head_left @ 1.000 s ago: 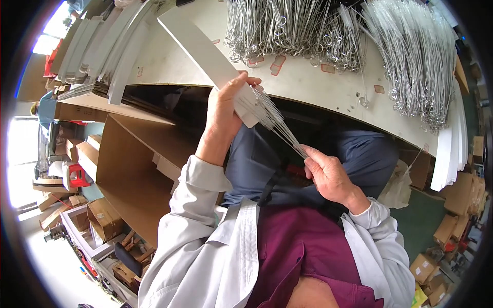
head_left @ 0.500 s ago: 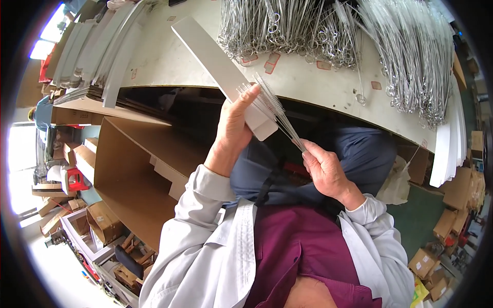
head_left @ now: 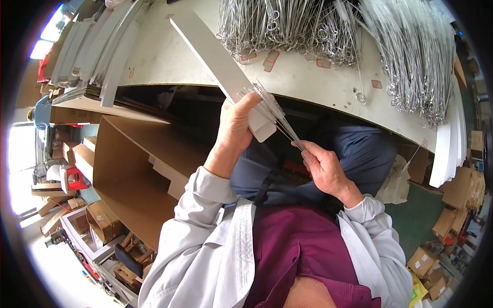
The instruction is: The person is assembling and packaging wire cleaning brushes into plastic sleeves at a factory workbench.
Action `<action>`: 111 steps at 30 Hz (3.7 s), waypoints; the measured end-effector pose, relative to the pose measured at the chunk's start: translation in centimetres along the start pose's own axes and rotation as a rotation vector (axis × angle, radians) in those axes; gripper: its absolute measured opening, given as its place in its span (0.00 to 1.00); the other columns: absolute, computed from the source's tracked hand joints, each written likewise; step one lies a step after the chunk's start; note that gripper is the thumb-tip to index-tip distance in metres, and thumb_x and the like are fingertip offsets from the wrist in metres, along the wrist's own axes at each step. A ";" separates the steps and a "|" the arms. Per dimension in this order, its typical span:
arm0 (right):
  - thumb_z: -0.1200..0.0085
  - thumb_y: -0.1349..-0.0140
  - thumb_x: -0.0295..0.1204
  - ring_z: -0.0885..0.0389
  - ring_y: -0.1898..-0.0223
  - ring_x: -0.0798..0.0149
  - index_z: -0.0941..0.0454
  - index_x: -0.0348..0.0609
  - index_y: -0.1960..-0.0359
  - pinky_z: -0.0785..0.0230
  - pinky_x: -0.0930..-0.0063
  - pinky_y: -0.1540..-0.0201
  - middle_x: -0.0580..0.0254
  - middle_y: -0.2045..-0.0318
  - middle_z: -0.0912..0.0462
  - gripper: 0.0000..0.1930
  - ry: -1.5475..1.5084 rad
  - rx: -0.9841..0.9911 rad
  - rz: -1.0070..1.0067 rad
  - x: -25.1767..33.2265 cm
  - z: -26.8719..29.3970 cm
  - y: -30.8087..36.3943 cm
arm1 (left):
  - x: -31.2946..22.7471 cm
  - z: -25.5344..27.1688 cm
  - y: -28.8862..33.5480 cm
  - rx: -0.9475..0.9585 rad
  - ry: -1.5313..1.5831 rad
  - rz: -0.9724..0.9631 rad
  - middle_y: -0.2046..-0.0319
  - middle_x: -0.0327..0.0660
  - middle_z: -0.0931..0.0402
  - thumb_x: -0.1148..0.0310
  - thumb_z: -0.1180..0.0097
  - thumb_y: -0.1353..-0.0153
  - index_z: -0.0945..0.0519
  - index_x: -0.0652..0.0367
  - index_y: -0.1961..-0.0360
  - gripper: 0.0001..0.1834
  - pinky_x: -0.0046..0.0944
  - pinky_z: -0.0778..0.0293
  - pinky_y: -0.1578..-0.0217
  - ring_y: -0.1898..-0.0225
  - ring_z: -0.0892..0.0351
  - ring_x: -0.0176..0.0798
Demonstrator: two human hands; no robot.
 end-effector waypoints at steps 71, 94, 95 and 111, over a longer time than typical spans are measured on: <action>0.52 0.21 0.32 0.40 0.80 0.81 0.18 0.36 0.46 0.46 0.83 0.78 0.78 0.80 0.35 0.14 -0.469 0.159 -0.249 -0.3 0.8 0.1 | -2.5 1.1 -0.3 0.061 -0.165 -0.052 0.61 0.46 0.15 0.69 0.27 0.42 0.20 0.64 0.52 0.20 0.37 0.19 0.61 0.63 0.16 0.36; 0.53 0.20 0.33 0.45 0.79 0.82 0.20 0.38 0.44 0.49 0.83 0.77 0.80 0.79 0.40 0.14 -0.121 -0.015 -0.044 0.4 1.8 0.8 | -1.2 1.8 0.9 -0.040 0.027 -0.107 0.60 0.51 0.16 0.56 0.33 0.34 0.24 0.65 0.49 0.24 0.44 0.15 0.61 0.65 0.16 0.41; 0.53 0.21 0.32 0.44 0.78 0.81 0.19 0.38 0.45 0.48 0.82 0.76 0.80 0.79 0.39 0.14 -0.083 -0.032 -0.021 0.7 1.6 0.9 | -1.1 1.7 0.9 -0.041 0.027 -0.107 0.60 0.51 0.16 0.56 0.33 0.34 0.24 0.65 0.49 0.24 0.44 0.15 0.61 0.65 0.16 0.41; 0.43 0.33 0.22 0.14 0.65 0.43 0.25 0.43 0.37 0.20 0.56 0.65 0.48 0.60 0.15 0.22 0.360 -0.202 0.242 3.2 -0.1 0.0 | 1.9 -0.9 1.2 0.037 0.085 -0.036 0.61 0.51 0.17 0.75 0.35 0.39 0.26 0.63 0.51 0.17 0.46 0.17 0.57 0.64 0.16 0.42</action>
Point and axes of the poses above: each hand's wrist, its own y-axis away from the middle knuckle, its own z-axis out of the back of the hand, x = y × z, the point moved 9 cm from there along -y, towards the middle knuckle
